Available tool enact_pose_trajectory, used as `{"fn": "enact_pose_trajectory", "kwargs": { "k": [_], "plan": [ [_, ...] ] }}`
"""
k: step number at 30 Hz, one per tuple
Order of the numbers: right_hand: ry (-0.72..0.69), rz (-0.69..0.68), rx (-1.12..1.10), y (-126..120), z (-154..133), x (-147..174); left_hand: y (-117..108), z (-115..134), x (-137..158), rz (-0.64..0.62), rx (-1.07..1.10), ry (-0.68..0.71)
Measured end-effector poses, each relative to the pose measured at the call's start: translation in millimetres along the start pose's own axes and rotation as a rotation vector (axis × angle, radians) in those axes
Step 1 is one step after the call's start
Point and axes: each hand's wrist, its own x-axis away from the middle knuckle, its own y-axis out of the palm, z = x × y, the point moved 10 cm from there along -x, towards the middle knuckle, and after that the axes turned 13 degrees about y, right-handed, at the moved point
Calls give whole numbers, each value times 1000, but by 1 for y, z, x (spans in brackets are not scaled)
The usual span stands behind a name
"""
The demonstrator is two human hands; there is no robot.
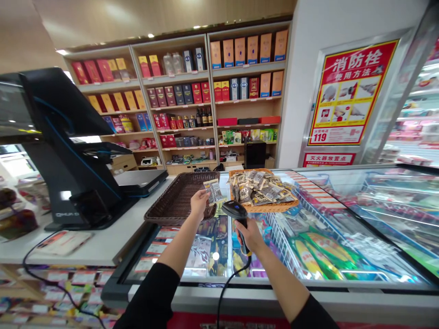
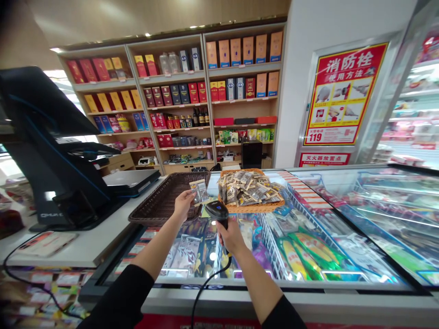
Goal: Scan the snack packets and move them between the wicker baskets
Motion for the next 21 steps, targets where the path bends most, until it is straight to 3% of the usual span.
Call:
{"fn": "enact_pose_trajectory", "kwargs": {
  "k": [8, 15, 18, 21],
  "plan": [
    [-6, 19, -125, -3, 1, 1, -4, -3, -3, 3, -92, 8],
    [-60, 140, -377, -22, -1, 1, -3, 5, -1, 8, -219, 35],
    [-128, 274, -502, -44, -3, 1, 16, 23, -9, -44, -376, 119],
    [-160, 438, -630, -68, 2, 3, 58, 51, -21, -131, -531, 267]
  ]
}}
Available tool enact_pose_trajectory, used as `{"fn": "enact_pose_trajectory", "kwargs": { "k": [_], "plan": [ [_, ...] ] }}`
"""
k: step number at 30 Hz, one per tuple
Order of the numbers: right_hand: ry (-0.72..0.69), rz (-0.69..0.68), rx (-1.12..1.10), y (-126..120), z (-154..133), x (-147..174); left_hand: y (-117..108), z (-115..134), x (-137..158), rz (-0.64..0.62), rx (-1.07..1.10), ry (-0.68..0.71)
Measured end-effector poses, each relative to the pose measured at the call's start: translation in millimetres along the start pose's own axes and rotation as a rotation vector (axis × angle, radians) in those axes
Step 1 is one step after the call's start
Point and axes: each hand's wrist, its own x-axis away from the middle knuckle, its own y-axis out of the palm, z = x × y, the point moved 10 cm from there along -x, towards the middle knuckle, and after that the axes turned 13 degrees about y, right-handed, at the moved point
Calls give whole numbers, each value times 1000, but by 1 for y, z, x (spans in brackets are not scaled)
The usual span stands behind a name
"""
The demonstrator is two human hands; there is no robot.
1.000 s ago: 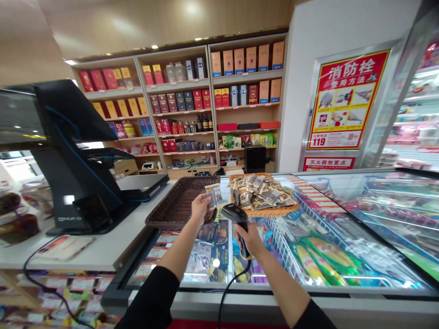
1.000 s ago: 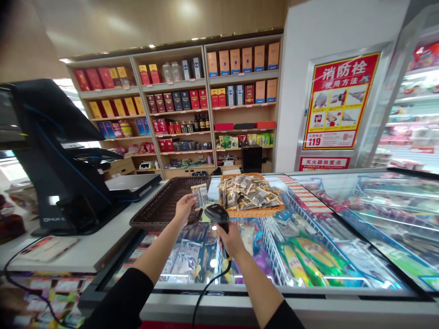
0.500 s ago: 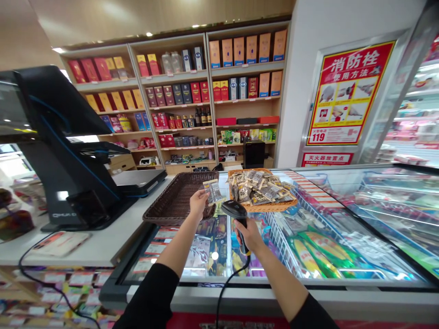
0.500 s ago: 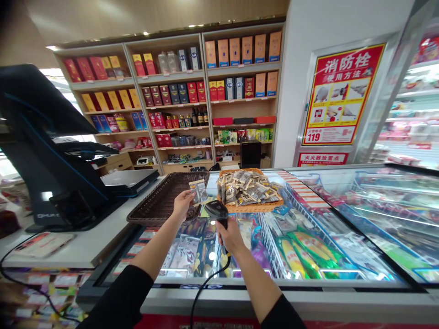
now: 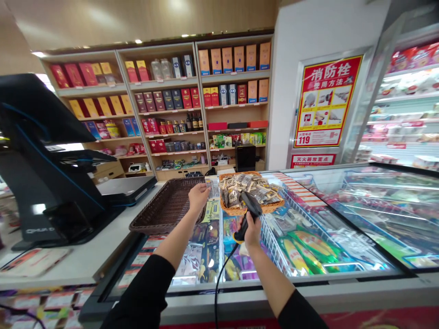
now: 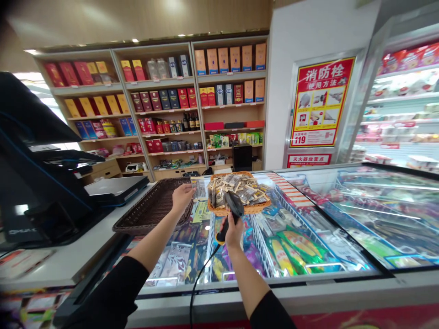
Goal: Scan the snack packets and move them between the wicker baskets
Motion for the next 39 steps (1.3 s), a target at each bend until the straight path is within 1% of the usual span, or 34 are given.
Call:
{"fn": "enact_pose_trajectory", "kwargs": {
  "k": [3, 6, 8, 11, 13, 15, 18, 21, 24, 27, 29, 33, 36, 39],
  "plan": [
    [-26, 95, -60, -14, -3, -5, 25, 34, -26, -15, -191, 100],
    [-16, 148, -91, -22, 1, -9, 54, 51, -44, -53, -335, 141],
    [-12, 180, -97, -25, 4, -12, 74, 54, -51, -106, -412, 174],
    [-16, 182, -91, -23, 7, -16, 101, 49, -53, -221, -516, 178],
    [-22, 177, -88, -20, 7, -17, 115, 46, -52, -289, -558, 188],
    [-34, 181, -74, -17, 6, -17, 124, 48, -50, -336, -579, 229],
    [-37, 175, -45, -14, 4, -17, 126, 51, -50, -346, -603, 248],
    [-28, 164, -34, -12, 5, -16, 115, 47, -51, -328, -600, 195],
    [-24, 150, -58, -11, 4, -15, 104, 37, -53, -320, -556, 123],
    [-13, 132, -87, -10, 4, -14, 100, 31, -53, -330, -517, 81],
    [-15, 135, -79, -10, 4, -13, 103, 32, -51, -374, -565, 82],
    [-25, 153, -9, -14, 6, -14, 113, 40, -43, -470, -731, 89],
    [-38, 155, 39, -16, 8, -15, 116, 49, -40, -481, -774, 131],
    [-50, 166, 56, -17, 7, -15, 111, 51, -40, -471, -750, 171]
  ]
}}
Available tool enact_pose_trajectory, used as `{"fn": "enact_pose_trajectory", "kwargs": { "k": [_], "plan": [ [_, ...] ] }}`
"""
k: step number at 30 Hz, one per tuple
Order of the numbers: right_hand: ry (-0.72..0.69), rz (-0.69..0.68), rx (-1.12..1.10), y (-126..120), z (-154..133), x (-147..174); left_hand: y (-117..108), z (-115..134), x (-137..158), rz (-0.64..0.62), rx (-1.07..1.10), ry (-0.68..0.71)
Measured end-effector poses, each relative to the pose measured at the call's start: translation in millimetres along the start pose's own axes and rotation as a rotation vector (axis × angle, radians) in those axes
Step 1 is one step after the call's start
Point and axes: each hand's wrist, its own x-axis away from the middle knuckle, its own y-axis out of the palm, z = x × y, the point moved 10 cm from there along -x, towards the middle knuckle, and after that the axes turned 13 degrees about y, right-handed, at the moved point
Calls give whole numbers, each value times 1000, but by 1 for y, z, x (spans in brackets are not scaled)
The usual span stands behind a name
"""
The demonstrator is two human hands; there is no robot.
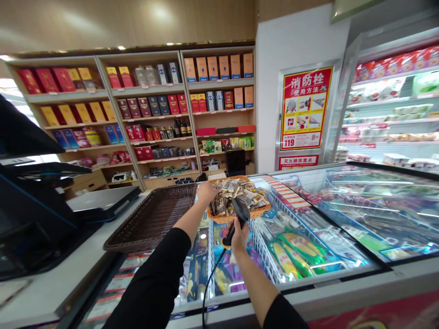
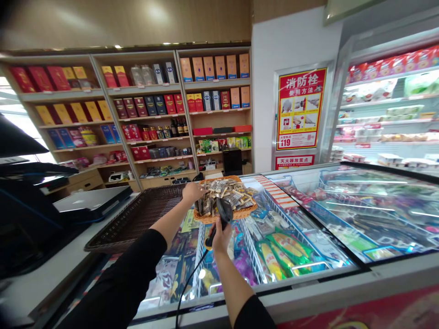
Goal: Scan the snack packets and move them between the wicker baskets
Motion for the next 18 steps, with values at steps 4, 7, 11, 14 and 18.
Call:
{"fn": "enact_pose_trajectory", "kwargs": {
  "k": [4, 7, 11, 14, 18],
  "plan": [
    [5, 5, 12, 1, -2, 1, -3, -18, 7, 16, 118, -2],
    [12, -19, 10, 3, -2, 1, -7, -36, 15, 37, 136, -36],
    [1, -13, 20, 1, -1, 1, -11, -54, 27, 47, 143, -51],
    [4, -6, 6, -4, -6, -1, -10, -56, 34, 50, 194, -21],
    [28, 25, -62, -17, -18, -8, -5, -46, 35, 45, 260, 11]
  ]
}}
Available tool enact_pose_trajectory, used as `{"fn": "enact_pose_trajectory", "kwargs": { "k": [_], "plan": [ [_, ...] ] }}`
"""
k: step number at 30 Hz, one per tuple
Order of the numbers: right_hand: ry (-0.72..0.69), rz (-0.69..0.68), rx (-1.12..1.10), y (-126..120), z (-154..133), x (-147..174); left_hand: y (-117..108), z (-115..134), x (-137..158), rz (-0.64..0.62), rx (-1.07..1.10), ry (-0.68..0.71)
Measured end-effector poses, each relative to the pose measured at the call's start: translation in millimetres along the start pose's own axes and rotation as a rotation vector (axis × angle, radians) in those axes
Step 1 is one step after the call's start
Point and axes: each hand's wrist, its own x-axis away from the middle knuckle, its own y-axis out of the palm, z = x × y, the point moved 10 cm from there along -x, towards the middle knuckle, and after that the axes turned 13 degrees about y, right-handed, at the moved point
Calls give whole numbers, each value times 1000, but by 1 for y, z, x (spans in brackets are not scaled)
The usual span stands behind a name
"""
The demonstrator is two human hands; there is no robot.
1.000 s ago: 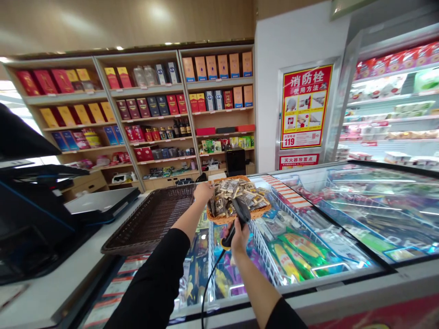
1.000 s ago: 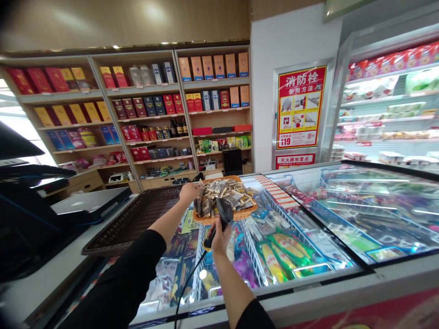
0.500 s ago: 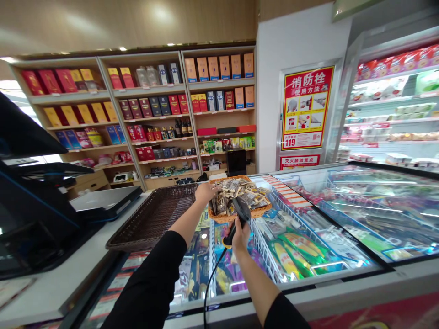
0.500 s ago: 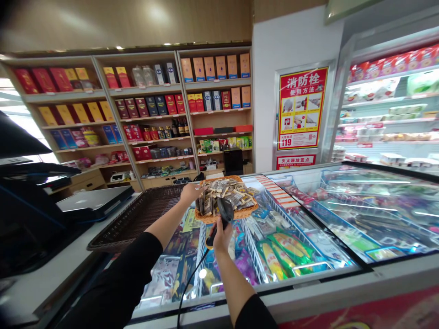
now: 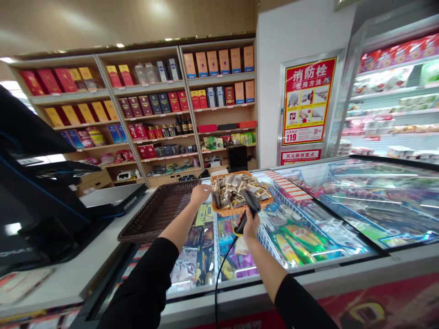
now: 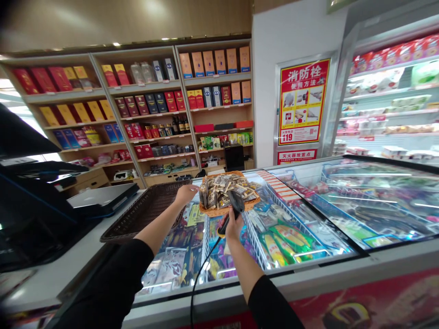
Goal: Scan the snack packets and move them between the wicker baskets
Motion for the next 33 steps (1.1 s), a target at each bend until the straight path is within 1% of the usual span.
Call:
{"fn": "enact_pose_trajectory", "kwargs": {
  "k": [4, 7, 9, 11, 14, 17, 19, 21, 23, 25, 27, 29, 31, 33],
  "plan": [
    [40, 27, 1, -14, -2, -10, 13, 17, -8, 21, -14, -18],
    [34, 28, 22, -21, 1, -14, 24, 31, -15, -12, -154, -35],
    [26, 23, 22, -22, 3, -16, 28, 37, -16, -26, -252, -66],
    [26, 15, 21, -20, 4, -16, 28, 38, -16, -19, -288, -105],
    [28, 16, 5, -18, 2, -14, 20, 32, -15, 45, -238, -173],
    [25, -7, -11, -15, -2, -12, 1, 21, -16, 211, -71, -198],
    [8, -44, -7, -12, -5, -9, -12, 10, -15, 351, 128, -187],
    [-16, -111, 18, -4, -8, -3, -17, -8, -7, 449, 386, -203],
    [-18, -210, 59, 12, -6, 5, -12, -29, 8, 473, 647, -249],
    [25, -331, 106, 33, 4, 18, -3, -46, 28, 443, 841, -285],
    [103, -442, 145, 54, 20, 33, 4, -62, 51, 416, 930, -310],
    [163, -509, 184, 70, 35, 46, 8, -79, 71, 429, 939, -351],
    [177, -517, 219, 75, 43, 54, 10, -94, 86, 487, 931, -406],
    [169, -496, 250, 74, 47, 58, 12, -101, 92, 532, 927, -449]
  ]
}}
